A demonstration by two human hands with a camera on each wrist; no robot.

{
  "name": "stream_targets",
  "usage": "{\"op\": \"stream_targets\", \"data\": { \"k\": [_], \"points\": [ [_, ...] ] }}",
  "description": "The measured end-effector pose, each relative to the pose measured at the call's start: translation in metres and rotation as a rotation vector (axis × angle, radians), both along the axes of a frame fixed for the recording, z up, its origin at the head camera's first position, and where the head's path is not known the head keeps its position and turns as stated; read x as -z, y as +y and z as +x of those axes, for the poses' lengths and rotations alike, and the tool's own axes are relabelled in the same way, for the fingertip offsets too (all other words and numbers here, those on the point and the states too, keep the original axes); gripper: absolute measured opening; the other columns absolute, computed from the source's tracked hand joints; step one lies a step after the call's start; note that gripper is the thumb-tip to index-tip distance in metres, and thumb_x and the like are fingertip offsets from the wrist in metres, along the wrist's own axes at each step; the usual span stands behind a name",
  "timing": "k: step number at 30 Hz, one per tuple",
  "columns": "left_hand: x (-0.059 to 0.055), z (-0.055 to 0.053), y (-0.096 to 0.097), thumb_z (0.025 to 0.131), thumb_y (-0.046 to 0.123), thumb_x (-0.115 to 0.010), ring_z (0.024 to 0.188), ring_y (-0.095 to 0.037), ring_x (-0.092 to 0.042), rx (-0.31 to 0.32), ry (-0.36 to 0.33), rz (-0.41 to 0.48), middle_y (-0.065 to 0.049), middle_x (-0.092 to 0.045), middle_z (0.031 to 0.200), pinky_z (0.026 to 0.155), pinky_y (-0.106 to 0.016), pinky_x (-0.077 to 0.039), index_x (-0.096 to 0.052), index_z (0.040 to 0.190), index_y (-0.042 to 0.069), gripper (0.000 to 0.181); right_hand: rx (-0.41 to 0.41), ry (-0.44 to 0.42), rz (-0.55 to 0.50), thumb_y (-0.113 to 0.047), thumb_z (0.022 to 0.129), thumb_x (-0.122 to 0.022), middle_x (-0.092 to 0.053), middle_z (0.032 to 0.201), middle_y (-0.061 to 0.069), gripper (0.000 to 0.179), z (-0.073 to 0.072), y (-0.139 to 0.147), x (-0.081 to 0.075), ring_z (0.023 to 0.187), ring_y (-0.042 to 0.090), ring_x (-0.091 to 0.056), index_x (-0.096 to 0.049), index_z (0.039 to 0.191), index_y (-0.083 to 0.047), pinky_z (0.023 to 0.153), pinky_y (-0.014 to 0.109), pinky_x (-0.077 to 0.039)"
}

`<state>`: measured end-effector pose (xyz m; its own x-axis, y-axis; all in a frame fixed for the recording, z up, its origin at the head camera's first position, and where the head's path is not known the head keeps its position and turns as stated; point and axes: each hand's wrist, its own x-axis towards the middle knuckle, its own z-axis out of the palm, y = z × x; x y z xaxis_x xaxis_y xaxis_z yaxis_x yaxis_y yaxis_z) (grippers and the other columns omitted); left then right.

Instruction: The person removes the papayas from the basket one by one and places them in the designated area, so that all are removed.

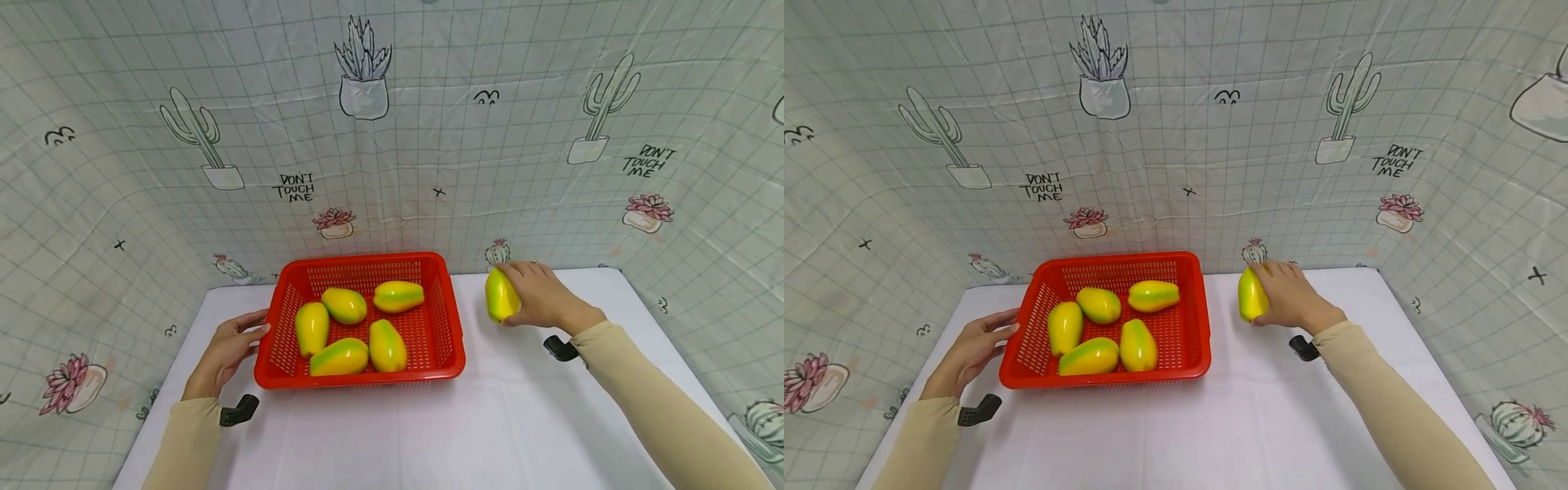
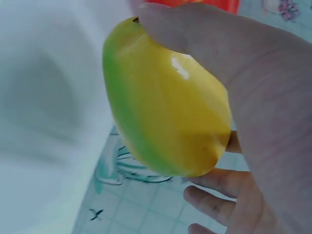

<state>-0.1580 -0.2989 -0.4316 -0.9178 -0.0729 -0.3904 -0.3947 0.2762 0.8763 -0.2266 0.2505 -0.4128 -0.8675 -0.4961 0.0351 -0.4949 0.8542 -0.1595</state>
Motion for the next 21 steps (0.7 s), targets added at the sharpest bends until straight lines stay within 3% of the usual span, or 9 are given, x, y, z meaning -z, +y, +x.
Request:
{"op": "stream_targets", "data": {
  "k": [11,21],
  "points": [
    [-0.004,0.0,0.0,0.11,0.018,-0.056,0.115,-0.02,-0.055,0.001,-0.015,-0.006,-0.026,-0.035,0.163,0.083,-0.02,-0.054,-0.033,0.163,-0.001,0.061,0.011,0.02,0.013,-0.036,0.074,-0.096,-0.052,0.143,0.033,0.103,-0.004,0.013,0.019,0.133,0.055,-0.048,-0.044,0.152,0.006,0.115,0.071,-0.033],
    [-0.004,-0.001,0.001,0.11,0.016,-0.056,0.107,-0.015,-0.057,-0.008,-0.014,-0.011,-0.026,-0.037,0.162,0.081,-0.02,-0.054,-0.035,0.163,-0.001,0.059,0.004,0.034,0.034,-0.038,0.073,-0.097,-0.052,0.144,0.032,0.104,-0.008,0.018,0.027,0.134,0.055,-0.047,-0.044,0.152,0.004,0.114,0.071,-0.033]
  ]
}}
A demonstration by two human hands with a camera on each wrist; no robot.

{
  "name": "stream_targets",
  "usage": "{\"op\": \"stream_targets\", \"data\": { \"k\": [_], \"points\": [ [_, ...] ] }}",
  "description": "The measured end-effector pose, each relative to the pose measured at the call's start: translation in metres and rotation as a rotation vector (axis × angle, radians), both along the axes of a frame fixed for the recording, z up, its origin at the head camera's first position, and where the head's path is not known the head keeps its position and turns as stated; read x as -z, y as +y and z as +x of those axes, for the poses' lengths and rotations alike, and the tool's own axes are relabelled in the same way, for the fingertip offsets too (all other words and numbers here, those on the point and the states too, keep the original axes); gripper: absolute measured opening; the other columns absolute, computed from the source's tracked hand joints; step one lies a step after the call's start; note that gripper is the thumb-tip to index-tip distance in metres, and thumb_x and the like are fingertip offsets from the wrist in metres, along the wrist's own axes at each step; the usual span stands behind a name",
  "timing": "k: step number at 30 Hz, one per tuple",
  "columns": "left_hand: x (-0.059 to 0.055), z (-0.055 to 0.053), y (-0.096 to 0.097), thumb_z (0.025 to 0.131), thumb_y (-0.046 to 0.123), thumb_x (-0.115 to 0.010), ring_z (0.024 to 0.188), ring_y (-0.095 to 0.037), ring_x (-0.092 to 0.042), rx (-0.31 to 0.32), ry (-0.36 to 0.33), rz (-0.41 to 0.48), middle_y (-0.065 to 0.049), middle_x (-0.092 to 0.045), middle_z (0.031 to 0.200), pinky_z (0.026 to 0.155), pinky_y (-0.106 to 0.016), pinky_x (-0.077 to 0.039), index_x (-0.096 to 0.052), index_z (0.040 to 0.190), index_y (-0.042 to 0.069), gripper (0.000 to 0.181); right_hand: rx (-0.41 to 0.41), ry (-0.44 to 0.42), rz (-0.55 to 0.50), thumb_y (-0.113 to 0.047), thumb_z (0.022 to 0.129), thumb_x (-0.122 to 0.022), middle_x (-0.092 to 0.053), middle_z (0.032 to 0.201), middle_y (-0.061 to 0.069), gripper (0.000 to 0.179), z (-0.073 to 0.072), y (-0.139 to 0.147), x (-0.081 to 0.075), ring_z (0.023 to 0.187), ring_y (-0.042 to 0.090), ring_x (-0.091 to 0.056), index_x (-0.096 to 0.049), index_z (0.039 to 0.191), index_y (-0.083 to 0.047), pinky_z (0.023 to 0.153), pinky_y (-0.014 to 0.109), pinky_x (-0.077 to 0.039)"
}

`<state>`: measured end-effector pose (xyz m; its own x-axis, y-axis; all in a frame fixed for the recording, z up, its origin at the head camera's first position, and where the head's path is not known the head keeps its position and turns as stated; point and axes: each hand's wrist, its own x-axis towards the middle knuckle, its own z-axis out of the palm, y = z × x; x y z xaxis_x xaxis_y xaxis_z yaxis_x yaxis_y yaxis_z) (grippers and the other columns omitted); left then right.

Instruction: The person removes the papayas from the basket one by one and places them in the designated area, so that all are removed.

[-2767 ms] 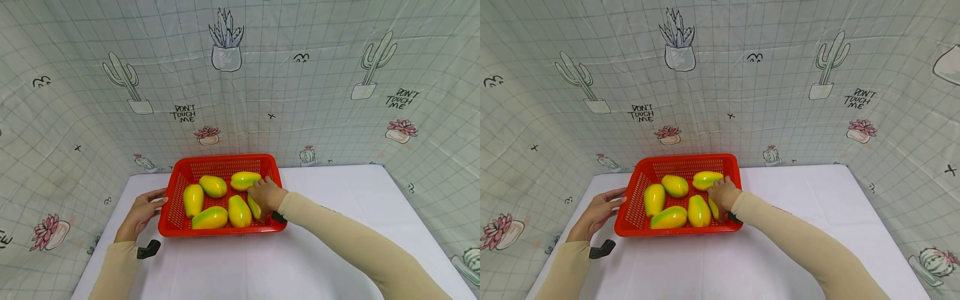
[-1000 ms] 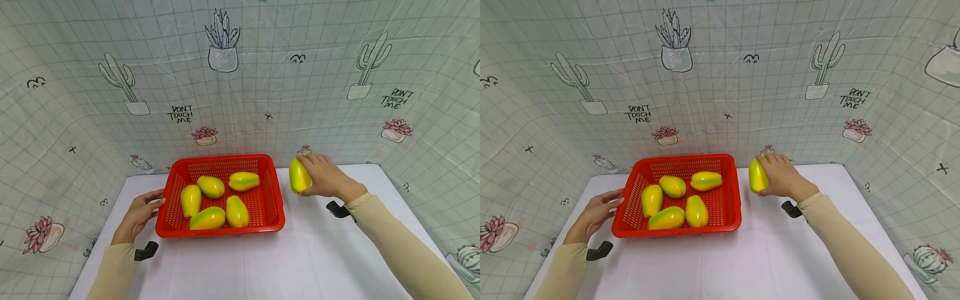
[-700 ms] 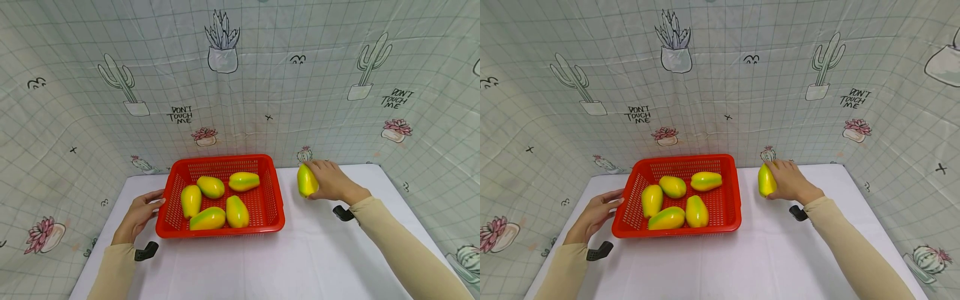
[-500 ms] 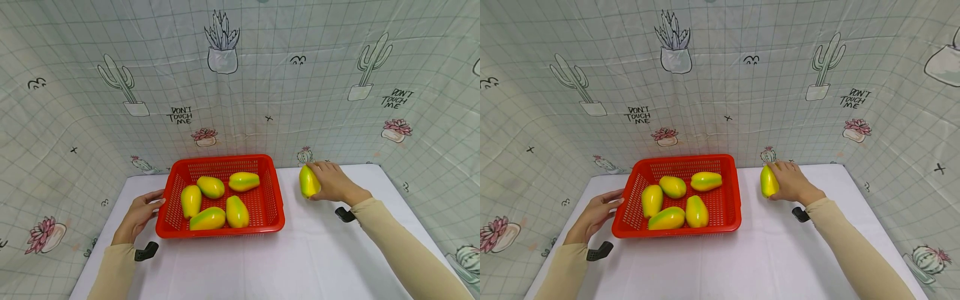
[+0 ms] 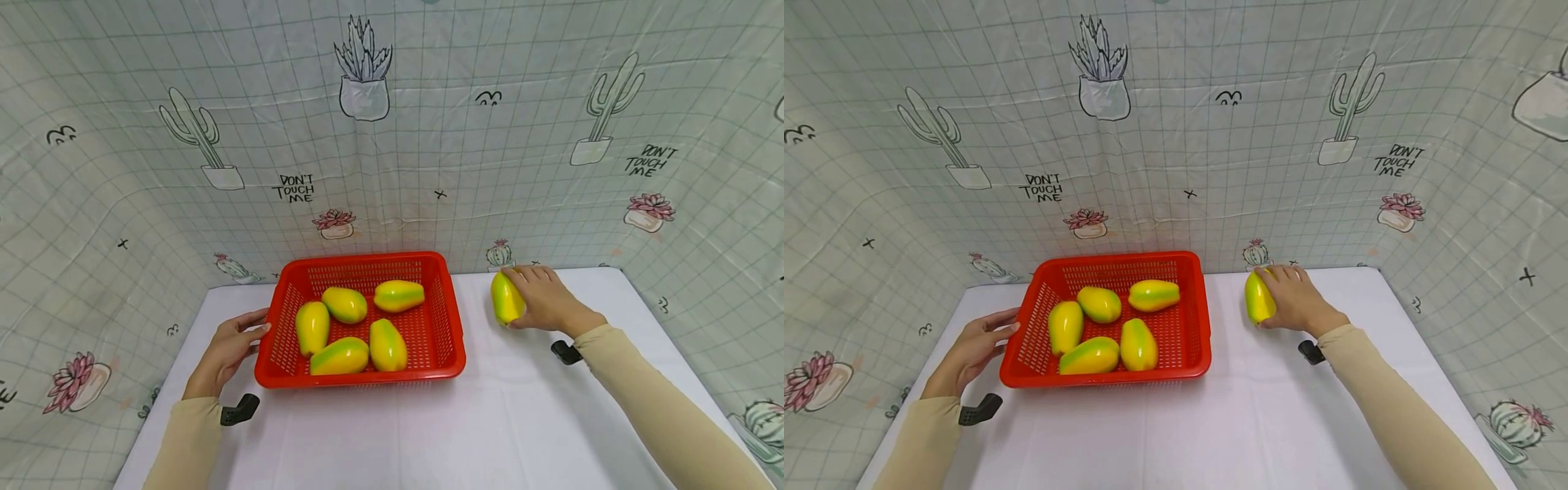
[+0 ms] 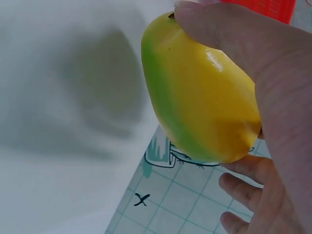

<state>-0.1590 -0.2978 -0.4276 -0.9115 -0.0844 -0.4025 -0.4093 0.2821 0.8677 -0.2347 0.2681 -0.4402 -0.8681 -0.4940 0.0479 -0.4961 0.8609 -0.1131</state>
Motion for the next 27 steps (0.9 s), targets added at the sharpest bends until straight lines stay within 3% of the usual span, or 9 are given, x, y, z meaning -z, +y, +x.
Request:
{"op": "stream_targets", "data": {
  "k": [27],
  "points": [
    [0.003,-0.001,0.0,0.11,0.016,-0.056,0.102,-0.013,-0.056,-0.02,0.004,0.003,-0.025,-0.038,0.161,0.079,-0.021,-0.053,-0.036,0.162,-0.001,0.058,0.004,-0.062,0.017,-0.038,0.077,-0.094,-0.05,0.148,0.031,0.104,-0.012,0.009,0.021,0.137,0.055,-0.044,-0.038,0.154,0.004,0.115,0.072,-0.032]
  ]
}}
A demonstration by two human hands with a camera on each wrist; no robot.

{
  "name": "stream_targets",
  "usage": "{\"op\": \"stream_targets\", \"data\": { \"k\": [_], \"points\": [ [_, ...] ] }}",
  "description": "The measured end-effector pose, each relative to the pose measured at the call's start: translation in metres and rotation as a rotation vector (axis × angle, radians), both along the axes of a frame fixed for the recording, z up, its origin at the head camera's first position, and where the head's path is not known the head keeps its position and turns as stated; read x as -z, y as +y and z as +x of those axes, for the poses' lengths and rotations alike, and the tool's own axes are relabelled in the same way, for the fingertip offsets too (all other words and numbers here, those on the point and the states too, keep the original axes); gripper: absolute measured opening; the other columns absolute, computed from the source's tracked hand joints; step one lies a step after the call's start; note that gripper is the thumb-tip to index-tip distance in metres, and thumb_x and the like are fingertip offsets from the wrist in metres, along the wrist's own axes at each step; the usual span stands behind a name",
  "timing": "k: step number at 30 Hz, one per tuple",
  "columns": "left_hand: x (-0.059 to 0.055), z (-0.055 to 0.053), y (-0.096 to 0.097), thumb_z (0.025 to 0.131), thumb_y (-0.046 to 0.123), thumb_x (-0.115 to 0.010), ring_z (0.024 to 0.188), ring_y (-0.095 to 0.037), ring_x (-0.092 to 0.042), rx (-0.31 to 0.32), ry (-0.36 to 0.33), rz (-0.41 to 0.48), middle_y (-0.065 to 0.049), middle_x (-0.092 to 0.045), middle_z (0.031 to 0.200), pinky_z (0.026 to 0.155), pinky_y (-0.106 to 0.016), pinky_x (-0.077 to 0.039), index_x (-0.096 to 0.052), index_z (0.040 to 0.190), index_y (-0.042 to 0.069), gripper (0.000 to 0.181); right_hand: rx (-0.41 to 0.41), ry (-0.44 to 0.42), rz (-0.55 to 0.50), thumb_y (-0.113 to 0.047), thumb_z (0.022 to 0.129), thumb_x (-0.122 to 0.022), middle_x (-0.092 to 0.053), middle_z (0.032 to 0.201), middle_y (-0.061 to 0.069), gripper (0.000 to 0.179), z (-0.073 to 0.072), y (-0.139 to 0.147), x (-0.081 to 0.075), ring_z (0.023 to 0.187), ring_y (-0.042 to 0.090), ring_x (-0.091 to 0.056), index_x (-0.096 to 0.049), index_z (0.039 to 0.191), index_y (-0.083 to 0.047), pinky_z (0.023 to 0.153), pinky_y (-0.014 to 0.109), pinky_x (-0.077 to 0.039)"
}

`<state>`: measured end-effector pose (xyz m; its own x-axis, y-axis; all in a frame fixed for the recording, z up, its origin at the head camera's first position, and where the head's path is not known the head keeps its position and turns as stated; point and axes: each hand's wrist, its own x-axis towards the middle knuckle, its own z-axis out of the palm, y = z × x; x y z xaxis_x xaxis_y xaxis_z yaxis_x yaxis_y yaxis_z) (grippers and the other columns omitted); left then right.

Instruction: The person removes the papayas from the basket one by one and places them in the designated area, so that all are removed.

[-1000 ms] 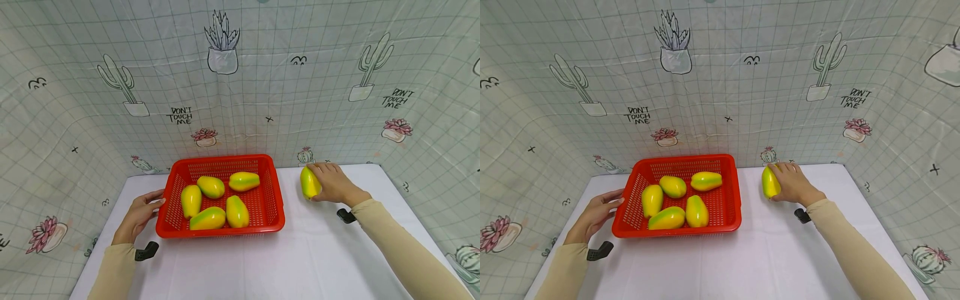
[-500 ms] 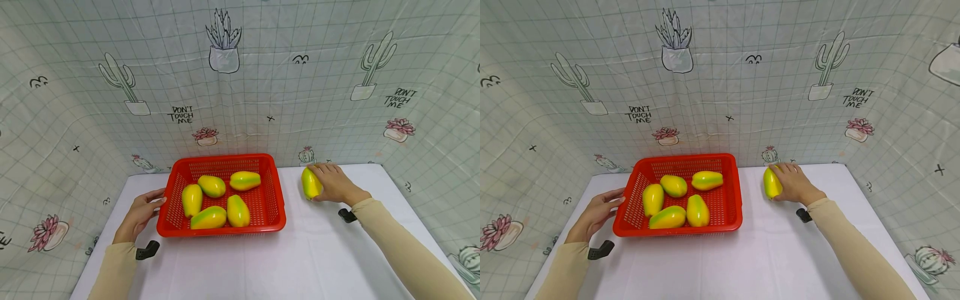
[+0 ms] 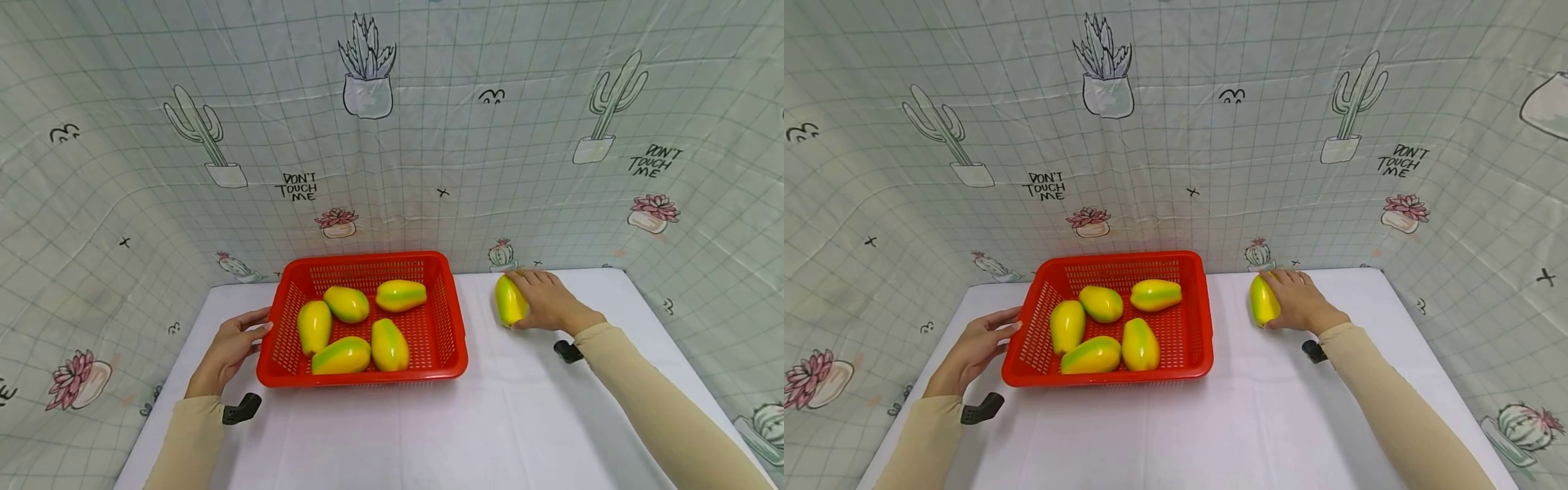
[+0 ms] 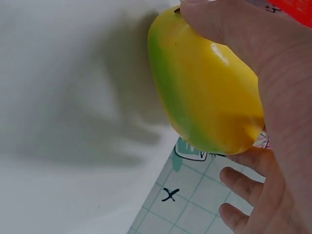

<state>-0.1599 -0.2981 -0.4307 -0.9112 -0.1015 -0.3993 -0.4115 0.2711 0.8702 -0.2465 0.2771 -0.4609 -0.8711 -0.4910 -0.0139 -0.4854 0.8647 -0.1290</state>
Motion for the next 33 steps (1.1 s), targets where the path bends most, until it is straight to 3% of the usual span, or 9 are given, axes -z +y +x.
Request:
{"op": "stream_targets", "data": {
  "k": [13,33],
  "points": [
    [-0.0011,0.0005,0.0007,0.111,0.018,-0.055,0.108,-0.017,-0.055,0.01,-0.007,-0.006,-0.024,-0.036,0.163,0.081,-0.02,-0.053,-0.035,0.163,0.0,0.059,-0.026,-0.01,-0.021,-0.038,0.076,-0.094,-0.052,0.144,0.033,0.1,-0.0044,0.0017,0.0041,0.133,0.055,-0.048,-0.042,0.148,0.008,0.112,0.071,-0.036],
    [-0.0008,0.0003,0.0017,0.11,0.018,-0.057,0.109,-0.019,-0.055,-0.012,-0.017,-0.006,-0.024,-0.037,0.162,0.081,-0.02,-0.053,-0.037,0.163,0.001,0.059,0.0,-0.098,-0.03,-0.036,0.079,-0.092,-0.043,0.149,0.04,0.103,-0.0024,-0.0018,-0.0006,0.136,0.062,-0.043,-0.035,0.155,0.006,0.11,0.076,-0.035]
  ]
}}
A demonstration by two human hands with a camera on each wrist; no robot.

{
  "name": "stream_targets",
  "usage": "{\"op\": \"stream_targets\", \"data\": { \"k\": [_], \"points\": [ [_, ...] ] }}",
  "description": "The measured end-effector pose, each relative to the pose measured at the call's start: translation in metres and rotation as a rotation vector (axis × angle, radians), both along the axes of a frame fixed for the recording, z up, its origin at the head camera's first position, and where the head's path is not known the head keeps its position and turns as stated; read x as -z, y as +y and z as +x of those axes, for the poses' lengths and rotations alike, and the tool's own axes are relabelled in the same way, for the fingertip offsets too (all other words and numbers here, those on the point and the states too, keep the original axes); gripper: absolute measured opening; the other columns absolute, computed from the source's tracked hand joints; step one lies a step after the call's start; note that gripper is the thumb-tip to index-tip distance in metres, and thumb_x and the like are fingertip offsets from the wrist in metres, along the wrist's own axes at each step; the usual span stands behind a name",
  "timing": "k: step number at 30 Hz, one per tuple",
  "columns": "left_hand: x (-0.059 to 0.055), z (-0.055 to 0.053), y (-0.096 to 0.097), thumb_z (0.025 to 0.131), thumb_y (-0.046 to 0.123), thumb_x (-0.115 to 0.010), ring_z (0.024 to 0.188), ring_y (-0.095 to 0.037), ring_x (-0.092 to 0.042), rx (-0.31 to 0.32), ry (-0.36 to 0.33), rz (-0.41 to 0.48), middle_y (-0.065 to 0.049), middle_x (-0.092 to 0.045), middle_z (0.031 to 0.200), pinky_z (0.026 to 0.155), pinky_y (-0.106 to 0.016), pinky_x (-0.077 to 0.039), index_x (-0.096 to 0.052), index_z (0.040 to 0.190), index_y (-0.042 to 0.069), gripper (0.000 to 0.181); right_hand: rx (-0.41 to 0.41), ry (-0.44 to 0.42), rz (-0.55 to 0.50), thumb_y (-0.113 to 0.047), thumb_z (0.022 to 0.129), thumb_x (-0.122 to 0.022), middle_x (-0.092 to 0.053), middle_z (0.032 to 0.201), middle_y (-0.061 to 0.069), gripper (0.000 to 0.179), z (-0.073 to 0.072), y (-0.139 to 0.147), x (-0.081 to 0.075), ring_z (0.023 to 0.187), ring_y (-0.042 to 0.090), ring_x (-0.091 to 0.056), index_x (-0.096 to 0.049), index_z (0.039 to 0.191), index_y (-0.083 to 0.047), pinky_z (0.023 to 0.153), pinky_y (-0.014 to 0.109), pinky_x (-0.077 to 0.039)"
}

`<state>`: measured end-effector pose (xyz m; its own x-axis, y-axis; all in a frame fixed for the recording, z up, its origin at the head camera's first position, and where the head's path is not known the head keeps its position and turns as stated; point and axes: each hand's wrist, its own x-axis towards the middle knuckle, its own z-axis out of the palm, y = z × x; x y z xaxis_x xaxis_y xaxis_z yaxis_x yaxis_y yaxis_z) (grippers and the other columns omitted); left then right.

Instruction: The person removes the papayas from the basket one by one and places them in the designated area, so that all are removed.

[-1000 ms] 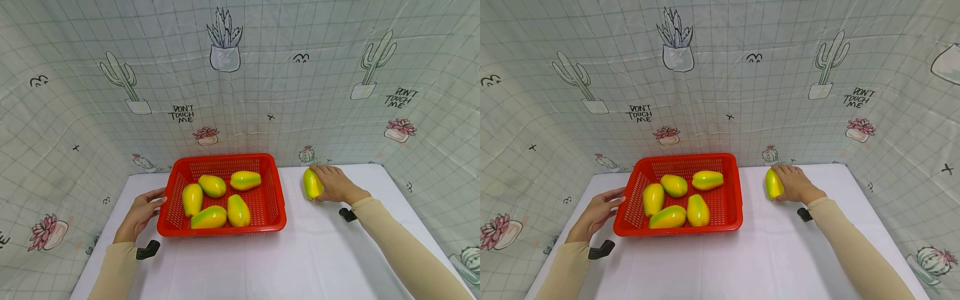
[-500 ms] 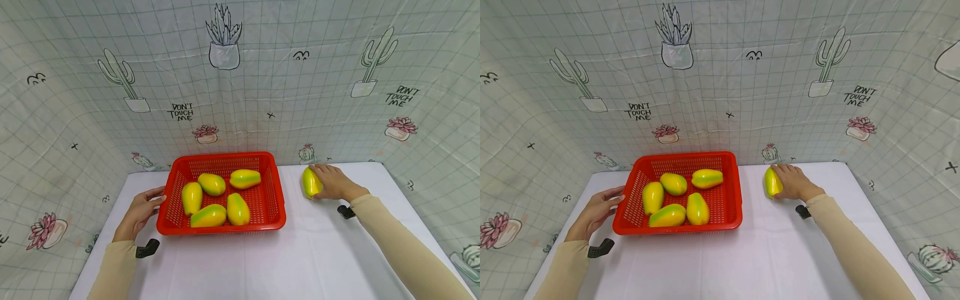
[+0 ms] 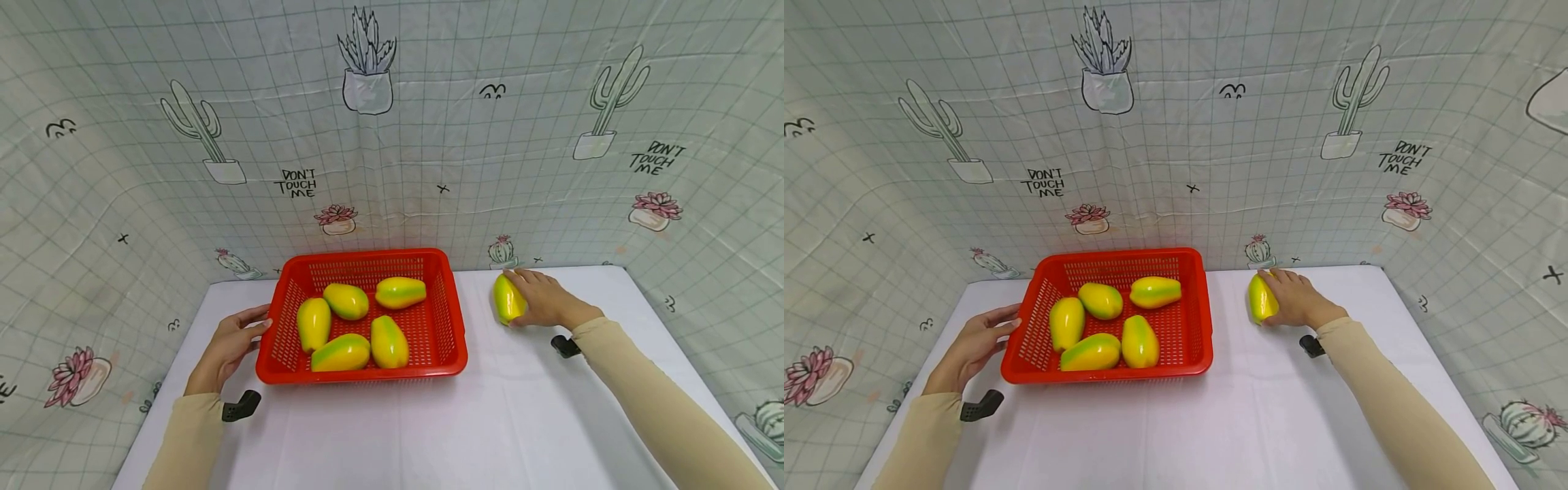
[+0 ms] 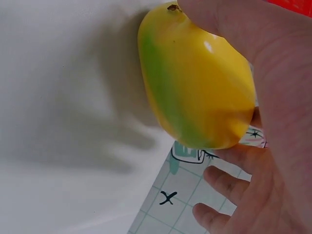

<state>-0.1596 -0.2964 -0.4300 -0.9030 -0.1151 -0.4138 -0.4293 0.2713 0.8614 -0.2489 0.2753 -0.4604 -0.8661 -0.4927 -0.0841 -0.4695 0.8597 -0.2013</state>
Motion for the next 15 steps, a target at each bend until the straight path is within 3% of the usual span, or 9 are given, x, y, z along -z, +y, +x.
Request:
{"op": "stream_targets", "data": {
  "k": [15],
  "points": [
    [0.0016,0.0016,0.0004,0.11,0.018,-0.057,0.112,-0.021,-0.055,0.007,0.018,-0.006,-0.025,-0.037,0.162,0.081,-0.02,-0.053,-0.037,0.162,0.001,0.059,0.001,-0.006,-0.011,-0.038,0.08,-0.091,-0.041,0.151,0.041,0.101,-0.0001,-0.001,-0.0015,0.136,0.064,-0.043,-0.038,0.154,0.004,0.111,0.075,-0.034]
  ]
}}
